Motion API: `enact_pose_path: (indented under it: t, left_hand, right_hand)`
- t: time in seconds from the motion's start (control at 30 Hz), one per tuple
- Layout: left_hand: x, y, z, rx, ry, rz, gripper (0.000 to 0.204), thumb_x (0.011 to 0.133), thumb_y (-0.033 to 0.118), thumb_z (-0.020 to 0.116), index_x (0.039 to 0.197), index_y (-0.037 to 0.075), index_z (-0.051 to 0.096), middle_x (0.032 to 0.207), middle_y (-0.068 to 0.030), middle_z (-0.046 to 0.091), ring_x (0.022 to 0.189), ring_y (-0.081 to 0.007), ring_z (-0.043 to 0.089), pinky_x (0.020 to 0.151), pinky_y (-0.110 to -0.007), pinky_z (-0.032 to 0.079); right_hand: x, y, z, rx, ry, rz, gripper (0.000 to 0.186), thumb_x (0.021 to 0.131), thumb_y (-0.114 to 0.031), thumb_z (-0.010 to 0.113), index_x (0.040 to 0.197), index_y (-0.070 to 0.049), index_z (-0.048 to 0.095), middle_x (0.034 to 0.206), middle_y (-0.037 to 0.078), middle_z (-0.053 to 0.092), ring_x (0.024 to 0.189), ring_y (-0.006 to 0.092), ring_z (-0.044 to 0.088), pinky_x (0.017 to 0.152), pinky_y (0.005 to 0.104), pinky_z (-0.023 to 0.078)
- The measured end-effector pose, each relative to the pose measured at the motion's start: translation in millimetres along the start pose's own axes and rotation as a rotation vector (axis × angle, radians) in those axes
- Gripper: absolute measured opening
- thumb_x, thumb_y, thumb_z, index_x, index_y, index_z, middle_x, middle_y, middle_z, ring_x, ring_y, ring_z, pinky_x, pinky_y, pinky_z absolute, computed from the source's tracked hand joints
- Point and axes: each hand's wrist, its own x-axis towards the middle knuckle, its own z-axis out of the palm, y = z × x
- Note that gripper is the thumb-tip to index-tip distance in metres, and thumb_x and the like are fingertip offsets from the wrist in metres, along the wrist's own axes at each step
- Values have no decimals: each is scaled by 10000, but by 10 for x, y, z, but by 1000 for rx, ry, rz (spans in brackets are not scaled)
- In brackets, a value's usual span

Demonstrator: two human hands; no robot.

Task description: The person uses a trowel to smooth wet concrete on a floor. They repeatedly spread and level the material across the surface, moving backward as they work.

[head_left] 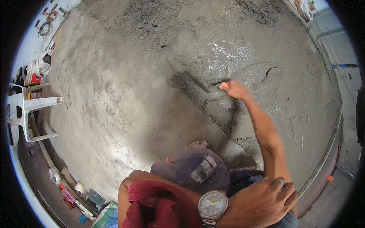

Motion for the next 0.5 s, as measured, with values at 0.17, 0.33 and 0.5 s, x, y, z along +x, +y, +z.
enact_pose_path:
  t: [0.17,0.33,0.5]
  left_hand:
    - [66,36,-196,54,-87,-70,177,762,259,574,813,92,602,779,-5,531,690,-138,515,566,-240,453]
    - [86,-2,-3,-19,-11,5,187,755,259,584,811,82,610,790,-12,542,685,-142,516,573,-246,468]
    - [50,-18,-18,-40,10,-1,182,758,249,585,805,75,612,789,-12,545,693,-140,523,571,-250,464]
  right_hand:
    - [-384,16,-283,-74,-122,-119,618,881,-577,485,1015,2,655,1034,232,644,989,369,616,873,478,460]
    - [-176,-78,-6,-135,-30,-122,618,879,-579,477,974,-1,674,975,234,657,973,372,618,882,471,460]
    - [-203,201,46,15,31,41,641,867,-593,493,993,11,665,944,255,656,938,386,629,850,473,472]
